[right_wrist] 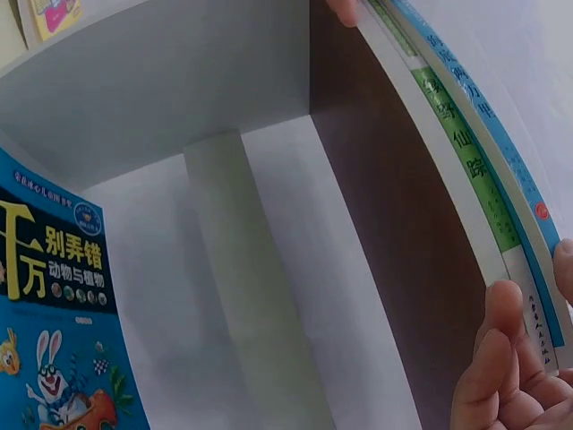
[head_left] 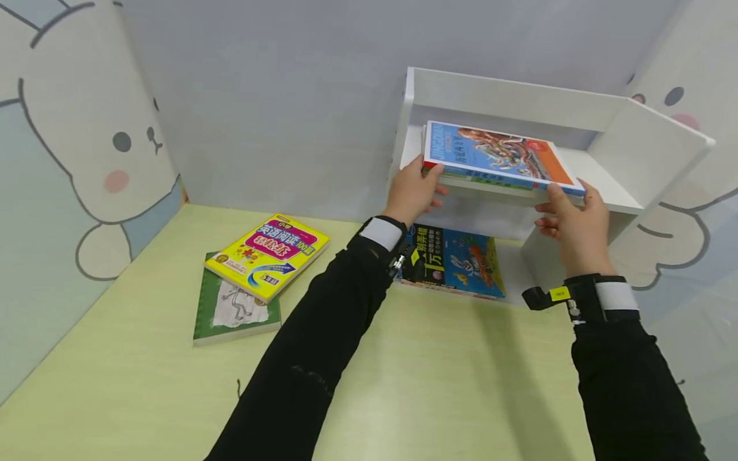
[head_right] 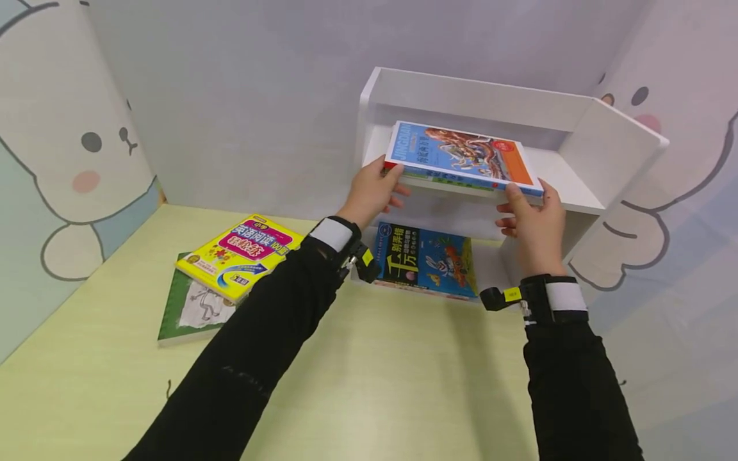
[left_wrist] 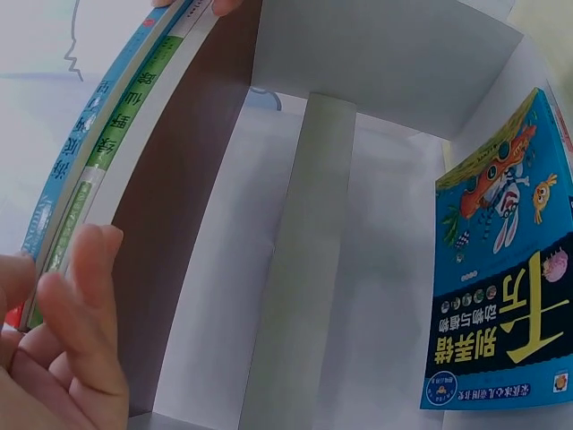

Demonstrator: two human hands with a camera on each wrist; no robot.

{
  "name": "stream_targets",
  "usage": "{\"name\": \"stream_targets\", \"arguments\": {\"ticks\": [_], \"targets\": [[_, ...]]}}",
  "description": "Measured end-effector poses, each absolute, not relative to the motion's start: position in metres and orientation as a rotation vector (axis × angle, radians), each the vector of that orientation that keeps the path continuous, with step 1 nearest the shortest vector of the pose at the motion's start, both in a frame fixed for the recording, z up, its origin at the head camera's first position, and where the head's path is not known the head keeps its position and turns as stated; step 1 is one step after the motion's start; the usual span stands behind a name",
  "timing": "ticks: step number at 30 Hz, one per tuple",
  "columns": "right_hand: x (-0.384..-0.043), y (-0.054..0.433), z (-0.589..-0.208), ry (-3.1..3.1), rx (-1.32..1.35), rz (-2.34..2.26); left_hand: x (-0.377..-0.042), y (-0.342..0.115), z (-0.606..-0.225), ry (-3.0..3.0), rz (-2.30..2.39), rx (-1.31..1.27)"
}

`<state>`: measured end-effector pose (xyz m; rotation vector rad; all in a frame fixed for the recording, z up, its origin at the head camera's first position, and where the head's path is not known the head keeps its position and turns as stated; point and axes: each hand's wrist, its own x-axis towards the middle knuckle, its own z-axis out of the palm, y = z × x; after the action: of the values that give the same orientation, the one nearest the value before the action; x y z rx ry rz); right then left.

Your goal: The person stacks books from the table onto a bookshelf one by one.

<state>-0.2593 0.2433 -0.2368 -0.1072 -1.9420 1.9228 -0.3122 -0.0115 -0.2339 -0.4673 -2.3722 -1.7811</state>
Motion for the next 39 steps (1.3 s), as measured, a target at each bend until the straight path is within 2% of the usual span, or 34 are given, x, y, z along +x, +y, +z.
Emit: {"name": "stream_targets", "arguments": {"ticks": [9,39], "targets": [[-0.265,0.247,-0.231,-1.876,-0.189,1.957,-0.311,-0.001,-0.227,-2.402,-1.577,-0.334],[-0.254,0.232,-0.223,-1.782,-0.289,1.873,-0.296,-0.013,-0.225,-2.407,-1.578,-0.323]]}}
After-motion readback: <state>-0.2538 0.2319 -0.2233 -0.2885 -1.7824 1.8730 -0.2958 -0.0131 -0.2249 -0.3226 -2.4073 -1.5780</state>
